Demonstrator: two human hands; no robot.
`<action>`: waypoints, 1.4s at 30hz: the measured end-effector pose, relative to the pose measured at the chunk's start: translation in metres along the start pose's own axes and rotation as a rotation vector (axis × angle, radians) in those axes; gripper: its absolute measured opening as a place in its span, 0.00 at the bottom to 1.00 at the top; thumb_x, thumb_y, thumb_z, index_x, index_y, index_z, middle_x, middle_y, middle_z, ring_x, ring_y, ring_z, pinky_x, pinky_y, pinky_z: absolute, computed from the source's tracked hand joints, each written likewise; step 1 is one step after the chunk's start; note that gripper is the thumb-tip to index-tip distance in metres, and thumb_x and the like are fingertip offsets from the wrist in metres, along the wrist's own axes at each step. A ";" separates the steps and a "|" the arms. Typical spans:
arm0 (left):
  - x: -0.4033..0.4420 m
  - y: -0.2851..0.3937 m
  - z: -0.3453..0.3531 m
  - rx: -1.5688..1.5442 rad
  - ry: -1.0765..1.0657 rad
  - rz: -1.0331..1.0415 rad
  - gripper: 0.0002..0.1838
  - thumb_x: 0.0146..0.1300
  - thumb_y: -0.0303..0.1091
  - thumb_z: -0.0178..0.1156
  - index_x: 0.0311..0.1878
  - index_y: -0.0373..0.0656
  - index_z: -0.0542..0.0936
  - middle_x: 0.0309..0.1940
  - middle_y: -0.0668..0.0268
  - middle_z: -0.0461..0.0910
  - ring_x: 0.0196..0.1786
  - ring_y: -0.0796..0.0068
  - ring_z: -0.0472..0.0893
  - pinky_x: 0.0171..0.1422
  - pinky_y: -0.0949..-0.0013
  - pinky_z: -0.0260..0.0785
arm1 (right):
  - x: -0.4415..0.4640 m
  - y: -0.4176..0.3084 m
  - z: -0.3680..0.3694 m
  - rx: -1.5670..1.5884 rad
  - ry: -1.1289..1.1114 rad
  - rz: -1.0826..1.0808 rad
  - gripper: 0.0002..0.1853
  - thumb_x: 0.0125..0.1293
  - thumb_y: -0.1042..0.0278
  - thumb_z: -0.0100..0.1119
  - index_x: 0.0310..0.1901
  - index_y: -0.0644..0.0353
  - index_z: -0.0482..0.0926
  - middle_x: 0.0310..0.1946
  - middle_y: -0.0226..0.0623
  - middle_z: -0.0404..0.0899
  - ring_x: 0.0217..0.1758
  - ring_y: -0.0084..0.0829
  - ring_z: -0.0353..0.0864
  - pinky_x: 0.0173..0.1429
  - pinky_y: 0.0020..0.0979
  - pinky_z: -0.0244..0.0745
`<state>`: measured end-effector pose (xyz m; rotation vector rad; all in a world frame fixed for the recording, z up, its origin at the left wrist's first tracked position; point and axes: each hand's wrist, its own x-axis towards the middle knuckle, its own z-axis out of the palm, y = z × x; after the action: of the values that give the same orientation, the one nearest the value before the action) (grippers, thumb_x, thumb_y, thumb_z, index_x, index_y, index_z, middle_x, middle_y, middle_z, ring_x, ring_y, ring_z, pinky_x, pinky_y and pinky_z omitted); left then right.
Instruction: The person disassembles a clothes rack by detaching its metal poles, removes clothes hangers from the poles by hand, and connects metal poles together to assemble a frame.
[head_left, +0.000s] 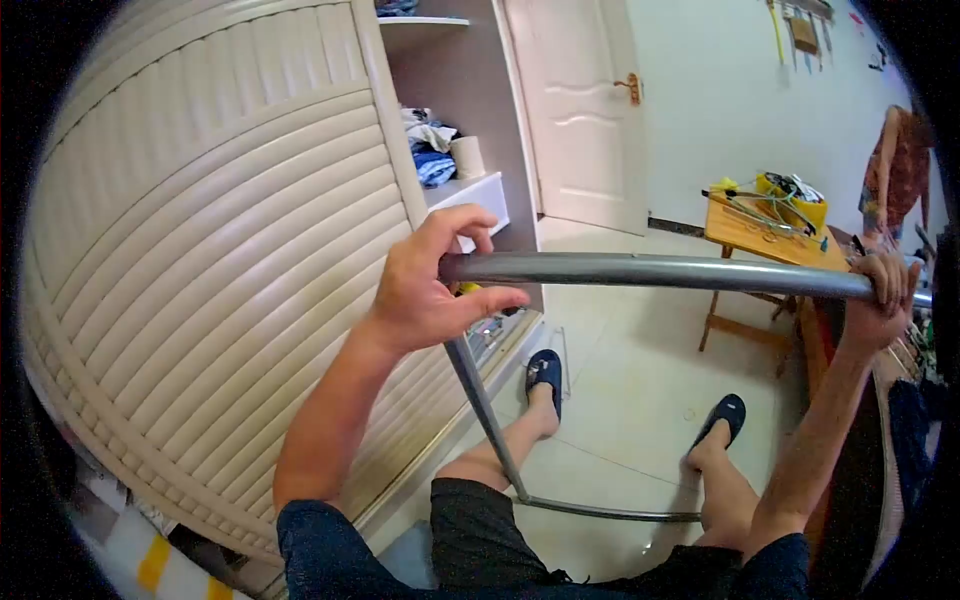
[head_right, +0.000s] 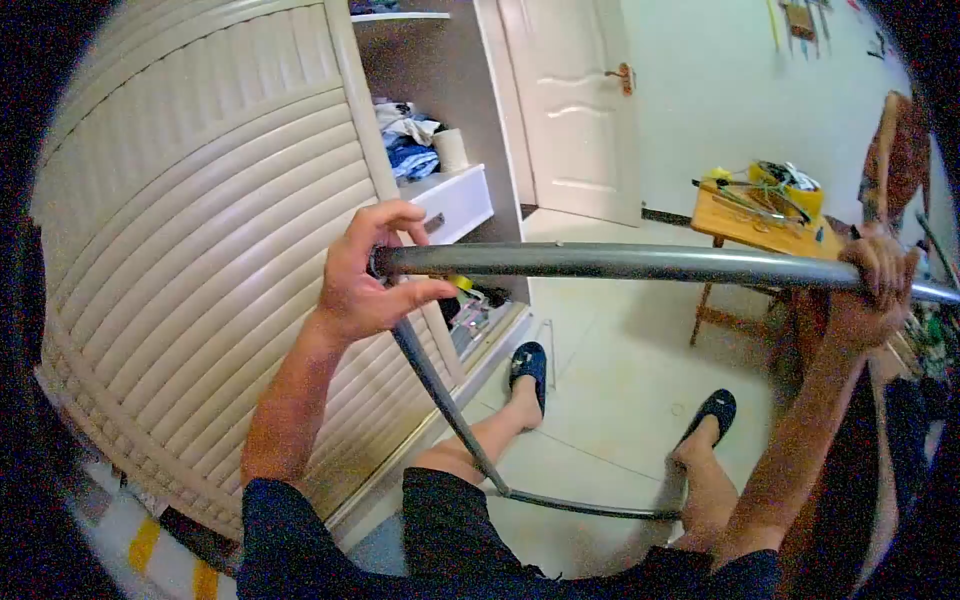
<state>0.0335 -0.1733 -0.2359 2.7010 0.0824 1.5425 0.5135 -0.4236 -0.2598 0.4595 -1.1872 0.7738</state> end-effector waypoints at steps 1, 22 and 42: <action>-0.001 0.000 -0.001 0.017 0.004 -0.004 0.41 0.45 0.31 0.86 0.62 0.42 0.74 0.38 0.66 0.79 0.29 0.86 0.75 0.32 0.78 0.72 | 0.002 -0.008 0.000 -0.051 0.030 0.003 0.23 0.78 0.69 0.54 0.21 0.48 0.61 0.15 0.24 0.59 0.19 0.20 0.59 0.38 0.26 0.63; -0.001 0.031 0.033 0.633 0.158 0.251 0.27 0.63 0.46 0.72 0.58 0.40 0.78 0.44 0.54 0.81 0.45 0.49 0.81 0.50 0.50 0.71 | 0.017 -0.006 0.046 -0.269 0.464 -0.157 0.21 0.78 0.70 0.48 0.22 0.48 0.61 0.15 0.22 0.57 0.21 0.21 0.57 0.38 0.29 0.62; 0.056 0.051 0.018 0.401 -0.450 -0.288 0.11 0.54 0.30 0.69 0.36 0.40 0.76 0.26 0.50 0.77 0.30 0.44 0.79 0.35 0.49 0.67 | 0.015 0.024 0.037 -0.097 0.198 -0.068 0.13 0.74 0.62 0.59 0.28 0.49 0.76 0.14 0.19 0.66 0.21 0.16 0.67 0.37 0.26 0.68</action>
<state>0.0792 -0.2212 -0.1944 3.0778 0.8024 0.8917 0.4741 -0.4283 -0.2353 0.3340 -1.0146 0.6833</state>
